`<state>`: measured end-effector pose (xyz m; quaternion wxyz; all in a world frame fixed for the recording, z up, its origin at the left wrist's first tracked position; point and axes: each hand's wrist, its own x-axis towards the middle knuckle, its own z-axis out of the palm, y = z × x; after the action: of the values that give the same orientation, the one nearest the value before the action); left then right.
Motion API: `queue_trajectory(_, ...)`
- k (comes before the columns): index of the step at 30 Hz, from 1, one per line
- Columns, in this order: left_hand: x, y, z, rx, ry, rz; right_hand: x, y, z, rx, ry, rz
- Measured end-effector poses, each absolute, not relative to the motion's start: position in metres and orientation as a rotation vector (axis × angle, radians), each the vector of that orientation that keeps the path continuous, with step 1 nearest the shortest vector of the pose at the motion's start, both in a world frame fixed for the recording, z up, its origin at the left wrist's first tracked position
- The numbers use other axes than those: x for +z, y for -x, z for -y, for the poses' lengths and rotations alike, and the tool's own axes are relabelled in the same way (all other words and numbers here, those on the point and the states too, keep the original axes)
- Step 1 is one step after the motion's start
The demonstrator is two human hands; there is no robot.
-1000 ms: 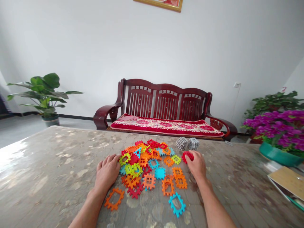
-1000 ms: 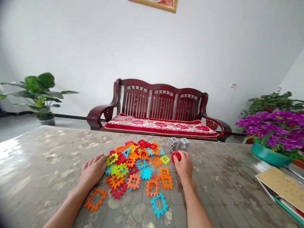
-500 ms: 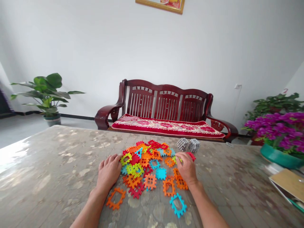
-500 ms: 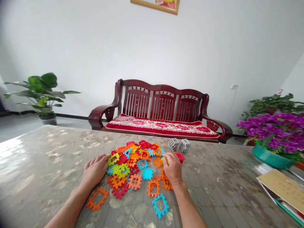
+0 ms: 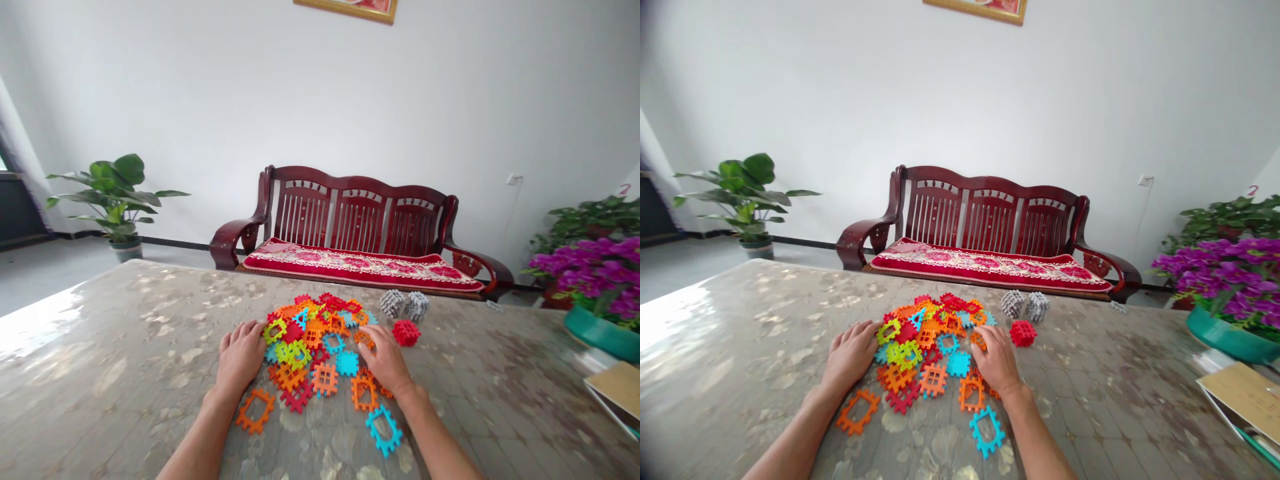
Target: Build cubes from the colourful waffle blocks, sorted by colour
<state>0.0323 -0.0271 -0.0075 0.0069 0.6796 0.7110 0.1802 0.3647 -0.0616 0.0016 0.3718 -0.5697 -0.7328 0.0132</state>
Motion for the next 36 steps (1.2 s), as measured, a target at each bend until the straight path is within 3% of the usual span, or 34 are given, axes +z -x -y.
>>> queue_trajectory(5,-0.006,-0.033,0.028,0.531,-2.127,-2.226,-0.009,-0.358,0.059,0.193,1.44,1.862)
queue_trajectory(11,-0.007,-0.033,0.027,0.523,-2.136,-2.24,-0.006,-0.333,0.066,0.661,1.249,1.809)
queue_trajectory(19,-0.008,-0.032,0.027,0.545,-2.137,-2.225,-0.019,-0.349,0.054,0.31,1.437,1.564)
queue_trajectory(36,-0.009,-0.031,0.025,0.557,-2.144,-2.221,-0.016,-0.35,0.058,0.805,1.249,1.778)
